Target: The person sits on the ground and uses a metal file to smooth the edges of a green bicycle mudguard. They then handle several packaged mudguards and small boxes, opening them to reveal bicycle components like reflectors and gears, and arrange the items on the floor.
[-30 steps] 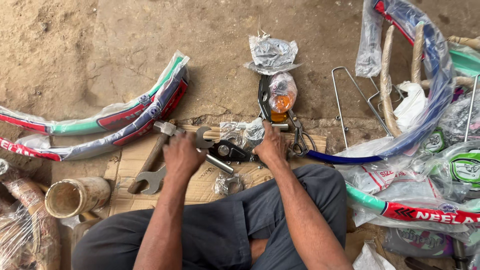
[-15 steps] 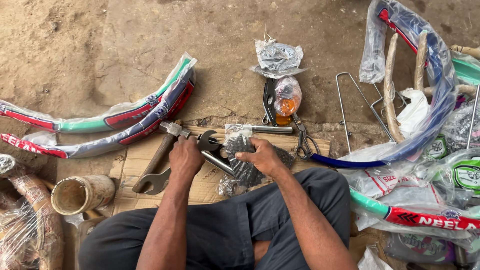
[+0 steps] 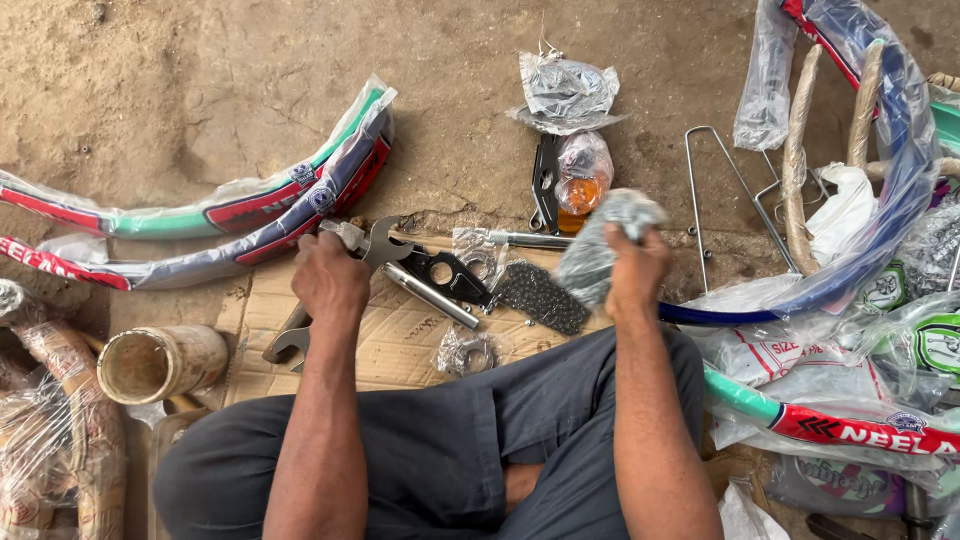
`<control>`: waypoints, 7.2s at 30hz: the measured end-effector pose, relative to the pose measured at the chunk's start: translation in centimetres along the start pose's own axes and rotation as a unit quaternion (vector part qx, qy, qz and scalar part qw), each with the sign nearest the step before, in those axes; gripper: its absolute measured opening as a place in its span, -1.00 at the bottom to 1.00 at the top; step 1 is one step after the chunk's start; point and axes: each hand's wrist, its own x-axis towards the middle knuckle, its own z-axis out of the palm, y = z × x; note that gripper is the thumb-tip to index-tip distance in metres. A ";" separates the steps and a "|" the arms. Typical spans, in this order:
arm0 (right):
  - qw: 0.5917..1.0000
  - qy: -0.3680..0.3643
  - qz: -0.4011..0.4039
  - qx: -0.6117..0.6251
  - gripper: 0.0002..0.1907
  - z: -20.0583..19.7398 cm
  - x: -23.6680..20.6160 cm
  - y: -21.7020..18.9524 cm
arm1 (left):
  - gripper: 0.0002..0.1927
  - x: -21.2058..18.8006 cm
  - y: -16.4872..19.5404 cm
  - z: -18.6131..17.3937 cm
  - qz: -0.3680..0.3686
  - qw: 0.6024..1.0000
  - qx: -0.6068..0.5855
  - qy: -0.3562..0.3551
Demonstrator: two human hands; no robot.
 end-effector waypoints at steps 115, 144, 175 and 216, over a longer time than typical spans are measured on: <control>0.963 -0.143 0.068 0.219 -0.18 4.9 1.6 -2.8 | -0.55 -2.1 4.8 -1.4 0.051 0.989 -0.050 -0.133; 0.714 -0.253 -0.124 -0.641 -0.49 1.8 9.3 6.1 | -0.51 -1.7 3.9 -0.8 -0.112 0.464 -0.858 -0.190; 0.972 -0.224 0.077 -0.006 -0.66 8.7 -7.1 0.7 | -0.43 -3.0 5.6 0.8 -0.140 0.668 -0.694 -0.231; 0.961 -0.238 0.092 -0.111 -0.67 8.7 -6.4 1.0 | -0.67 -5.7 6.2 -2.8 0.186 0.955 -0.179 -0.147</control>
